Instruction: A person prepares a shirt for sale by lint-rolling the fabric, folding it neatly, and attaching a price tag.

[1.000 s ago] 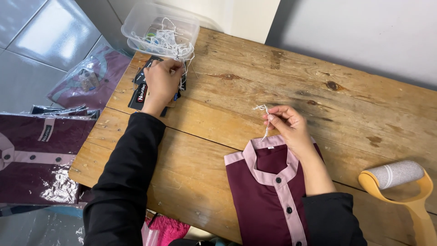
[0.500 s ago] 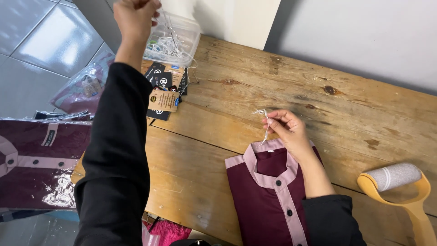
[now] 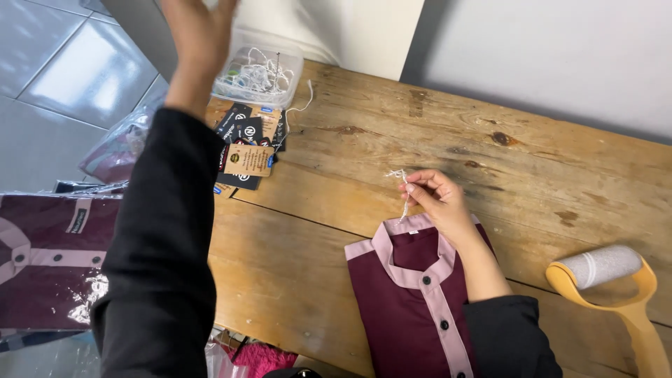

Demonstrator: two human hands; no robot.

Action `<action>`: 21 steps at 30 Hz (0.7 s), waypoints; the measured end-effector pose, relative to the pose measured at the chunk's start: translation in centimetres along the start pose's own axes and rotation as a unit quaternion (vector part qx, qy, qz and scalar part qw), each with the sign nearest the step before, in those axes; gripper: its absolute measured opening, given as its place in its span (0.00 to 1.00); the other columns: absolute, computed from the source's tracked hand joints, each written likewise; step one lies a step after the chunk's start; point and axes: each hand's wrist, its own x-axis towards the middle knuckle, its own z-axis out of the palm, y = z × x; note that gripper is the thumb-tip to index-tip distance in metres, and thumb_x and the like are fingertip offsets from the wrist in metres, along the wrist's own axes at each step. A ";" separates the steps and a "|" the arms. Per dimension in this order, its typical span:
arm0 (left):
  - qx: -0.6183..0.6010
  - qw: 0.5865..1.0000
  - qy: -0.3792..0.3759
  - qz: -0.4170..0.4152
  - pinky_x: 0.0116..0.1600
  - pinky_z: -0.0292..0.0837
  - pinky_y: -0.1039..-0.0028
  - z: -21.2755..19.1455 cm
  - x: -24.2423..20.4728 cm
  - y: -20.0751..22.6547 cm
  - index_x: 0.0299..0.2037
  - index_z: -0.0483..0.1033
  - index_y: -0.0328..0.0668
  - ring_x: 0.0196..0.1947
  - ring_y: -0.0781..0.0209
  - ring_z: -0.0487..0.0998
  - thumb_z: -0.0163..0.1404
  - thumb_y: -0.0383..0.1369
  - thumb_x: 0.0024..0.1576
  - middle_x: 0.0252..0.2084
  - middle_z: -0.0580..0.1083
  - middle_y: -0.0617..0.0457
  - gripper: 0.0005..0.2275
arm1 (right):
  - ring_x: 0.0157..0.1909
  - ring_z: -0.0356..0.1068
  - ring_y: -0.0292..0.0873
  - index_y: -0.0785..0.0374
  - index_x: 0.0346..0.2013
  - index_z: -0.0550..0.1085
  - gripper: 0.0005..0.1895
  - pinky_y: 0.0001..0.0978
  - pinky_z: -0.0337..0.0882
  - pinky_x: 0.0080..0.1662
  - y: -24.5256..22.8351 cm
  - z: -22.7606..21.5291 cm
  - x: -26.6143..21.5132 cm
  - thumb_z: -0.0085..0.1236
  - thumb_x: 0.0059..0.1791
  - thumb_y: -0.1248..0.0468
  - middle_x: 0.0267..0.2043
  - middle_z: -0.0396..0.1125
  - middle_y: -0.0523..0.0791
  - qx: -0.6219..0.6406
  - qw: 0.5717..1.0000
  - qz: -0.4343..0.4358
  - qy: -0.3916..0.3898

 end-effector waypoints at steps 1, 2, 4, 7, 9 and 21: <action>-0.009 1.000 -0.005 0.017 0.45 0.71 0.66 0.6 -1.8 2.8 0.41 0.83 0.35 0.37 0.51 0.83 0.61 0.21 0.65 0.33 0.80 0.46 0.02 | 0.38 0.77 0.39 0.66 0.47 0.76 0.09 0.25 0.79 0.40 0.0 0.0 0.0 0.61 0.52 0.70 0.41 0.77 0.50 -0.002 1.000 0.003 -0.001; -0.018 0.999 -0.010 0.035 0.46 0.71 0.66 1.5 -3.3 5.7 0.42 0.85 0.34 0.37 0.49 0.85 0.60 0.21 0.66 0.34 0.81 0.44 0.02 | 0.38 0.77 0.38 0.65 0.47 0.76 0.09 0.25 0.79 0.40 0.0 0.1 0.1 0.61 0.52 0.70 0.41 0.77 0.49 -0.003 1.000 0.005 -0.002; -0.100 0.990 -0.081 -0.053 0.47 0.72 0.70 1.9 -8.3 13.2 0.38 0.84 0.38 0.35 0.55 0.84 0.61 0.22 0.62 0.32 0.81 0.49 0.02 | 0.38 0.77 0.38 0.66 0.47 0.76 0.08 0.25 0.79 0.40 0.0 0.1 0.1 0.61 0.52 0.70 0.41 0.77 0.49 -0.010 1.000 0.003 0.000; -0.230 0.939 -0.192 -0.167 0.46 0.74 0.72 3.3 -15.4 18.4 0.36 0.84 0.43 0.30 0.61 0.82 0.60 0.24 0.57 0.30 0.80 0.51 0.02 | 0.38 0.77 0.37 0.65 0.46 0.76 0.08 0.24 0.79 0.39 0.7 0.1 0.3 0.60 0.52 0.70 0.40 0.77 0.48 -0.028 1.000 -0.004 -0.002; -0.286 0.910 -0.228 -0.198 0.44 0.74 0.70 4.9 -19.6 19.2 0.37 0.85 0.44 0.27 0.62 0.81 0.59 0.25 0.57 0.29 0.80 0.49 0.03 | 0.38 0.76 0.36 0.65 0.46 0.76 0.07 0.23 0.79 0.39 1.1 0.2 0.0 0.60 0.53 0.70 0.40 0.76 0.47 -0.044 0.999 -0.006 -0.005; -0.304 0.918 -0.231 -0.110 0.40 0.76 0.61 8.1 -25.4 18.3 0.39 0.83 0.43 0.33 0.42 0.80 0.58 0.25 0.55 0.29 0.76 0.45 0.05 | 0.49 0.75 0.42 0.63 0.50 0.76 0.11 0.35 0.75 0.50 -8.6 8.1 9.1 0.65 0.53 0.69 0.46 0.76 0.49 -0.234 0.959 -0.160 -0.018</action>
